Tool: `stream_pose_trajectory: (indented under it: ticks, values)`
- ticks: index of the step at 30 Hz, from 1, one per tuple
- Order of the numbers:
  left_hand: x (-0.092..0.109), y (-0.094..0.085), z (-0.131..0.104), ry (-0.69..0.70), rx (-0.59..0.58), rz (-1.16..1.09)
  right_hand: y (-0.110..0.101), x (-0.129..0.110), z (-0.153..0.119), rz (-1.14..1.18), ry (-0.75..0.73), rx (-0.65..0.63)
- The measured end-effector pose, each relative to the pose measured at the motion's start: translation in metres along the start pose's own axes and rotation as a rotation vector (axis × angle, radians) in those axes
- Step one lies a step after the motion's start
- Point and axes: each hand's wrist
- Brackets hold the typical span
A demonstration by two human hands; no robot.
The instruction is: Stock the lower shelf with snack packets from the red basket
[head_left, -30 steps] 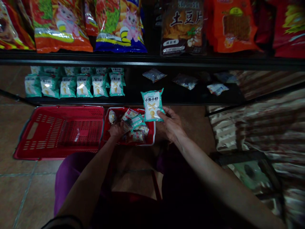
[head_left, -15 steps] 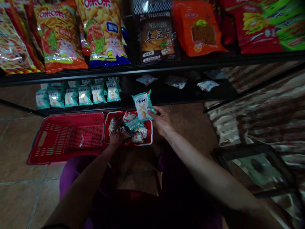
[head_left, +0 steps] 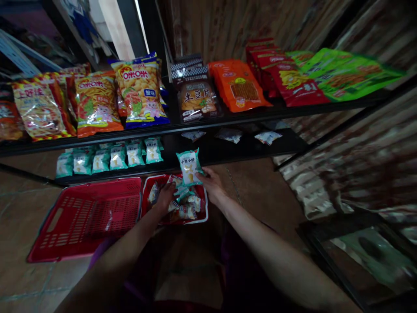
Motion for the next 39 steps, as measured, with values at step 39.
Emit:
stream_pose_trajectory:
  ticks: [39]
  values:
    - [0.01,-0.009,0.164,-0.112,0.218,-0.556,0.084,0.023,0.153,-0.15,-0.12,0.074]
Point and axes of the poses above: each hand's wrist, its own z-axis towards the middle knuckle, its own y-axis out of the palm, x = y × z, and after that the axes turned 7 degrees about -z, right-handed
